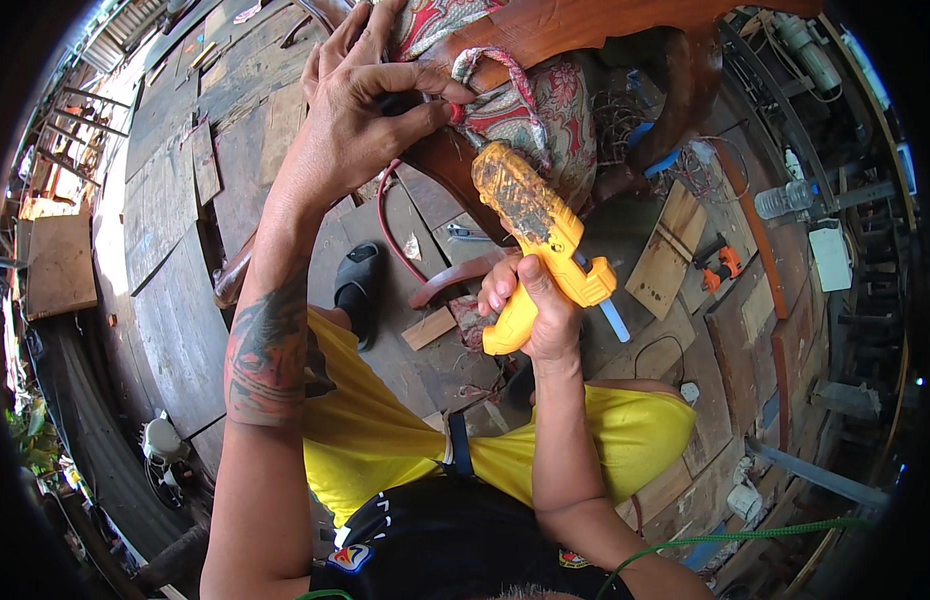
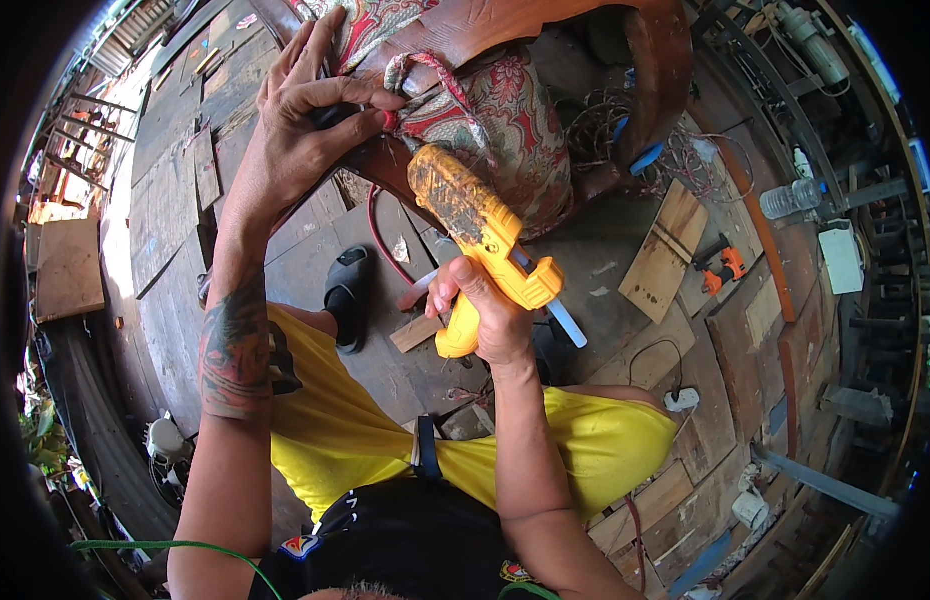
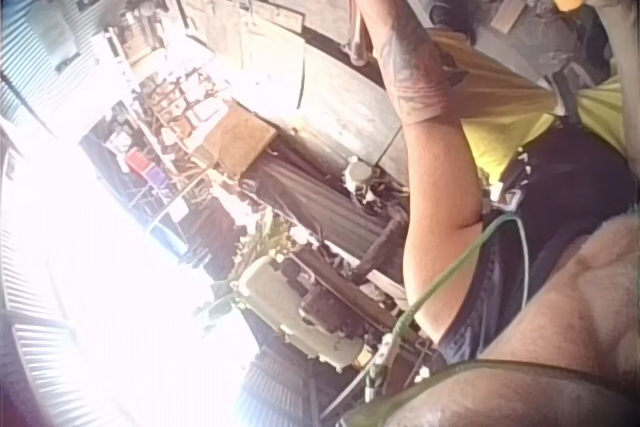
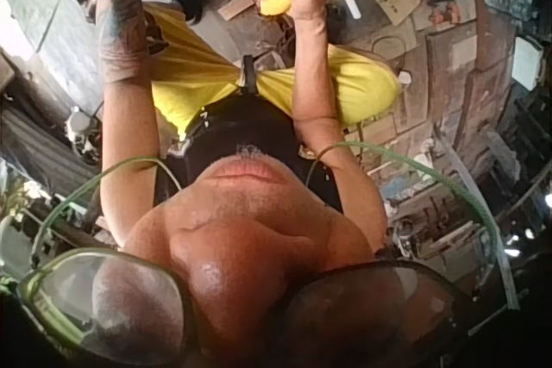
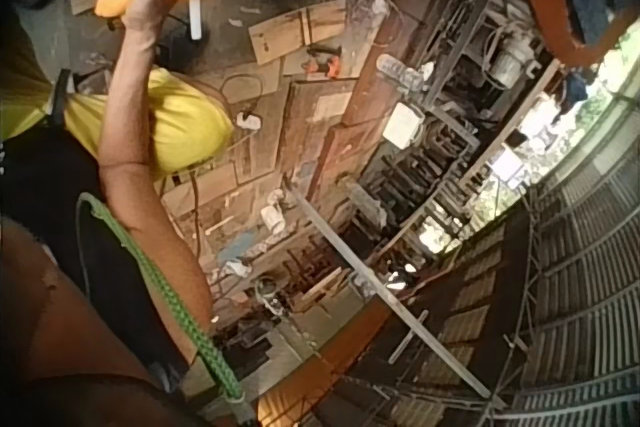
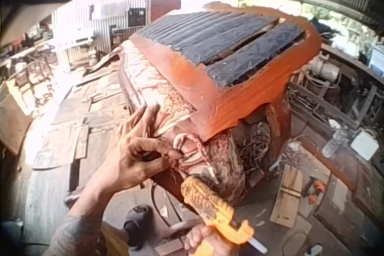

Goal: Applying decorative trim and fabric to a wooden chair frame using a glue gun.

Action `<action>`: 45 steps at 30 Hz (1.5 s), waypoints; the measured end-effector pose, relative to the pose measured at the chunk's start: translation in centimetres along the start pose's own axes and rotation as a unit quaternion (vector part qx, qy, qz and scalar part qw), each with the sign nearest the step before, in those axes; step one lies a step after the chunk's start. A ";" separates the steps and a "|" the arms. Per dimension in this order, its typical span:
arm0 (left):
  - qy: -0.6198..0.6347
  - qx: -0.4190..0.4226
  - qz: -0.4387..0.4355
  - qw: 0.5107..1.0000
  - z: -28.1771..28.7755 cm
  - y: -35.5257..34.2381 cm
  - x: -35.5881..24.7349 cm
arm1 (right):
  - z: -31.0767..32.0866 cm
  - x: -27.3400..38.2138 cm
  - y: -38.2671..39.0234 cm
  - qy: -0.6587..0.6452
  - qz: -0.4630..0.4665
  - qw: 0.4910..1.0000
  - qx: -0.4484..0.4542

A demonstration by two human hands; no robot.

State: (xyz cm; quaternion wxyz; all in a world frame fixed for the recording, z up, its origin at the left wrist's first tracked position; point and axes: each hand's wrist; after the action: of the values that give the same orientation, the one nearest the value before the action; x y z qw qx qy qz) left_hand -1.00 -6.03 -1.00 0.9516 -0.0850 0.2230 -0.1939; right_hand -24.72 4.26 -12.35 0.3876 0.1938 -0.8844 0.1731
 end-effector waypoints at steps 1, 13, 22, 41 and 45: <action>-0.001 -0.003 -0.005 1.000 -0.1 0.0 0.2 | 0.1 -0.1 0.1 0.000 0.000 1.000 0.000; -0.007 -0.006 -0.019 1.000 0.1 0.2 -0.6 | 0.6 -0.2 0.9 -0.014 -0.024 1.000 -0.009; -0.010 0.024 0.028 0.999 0.2 -0.1 -0.4 | 0.1 0.1 0.7 -0.032 -0.028 0.999 -0.009; 0.001 -0.007 -0.007 1.000 0.0 0.2 -0.4 | 0.7 -0.6 1.3 -0.017 -0.011 1.000 -0.021; -0.015 -0.005 -0.006 1.000 0.1 0.1 -0.4 | 0.8 -0.6 1.3 -0.006 -0.006 1.000 -0.008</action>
State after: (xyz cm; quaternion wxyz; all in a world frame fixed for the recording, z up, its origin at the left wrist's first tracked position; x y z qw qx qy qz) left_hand -1.30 -5.74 -0.79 0.9531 -0.0945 0.2090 -0.1973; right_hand -25.53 5.14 -13.53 0.3849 0.1966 -0.8870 0.1629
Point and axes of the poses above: each hand's wrist, its own y-axis away from the middle knuckle, its own z-axis out of the back of the hand, x = y × z, and after that the axes turned 13 degrees about x, right-handed
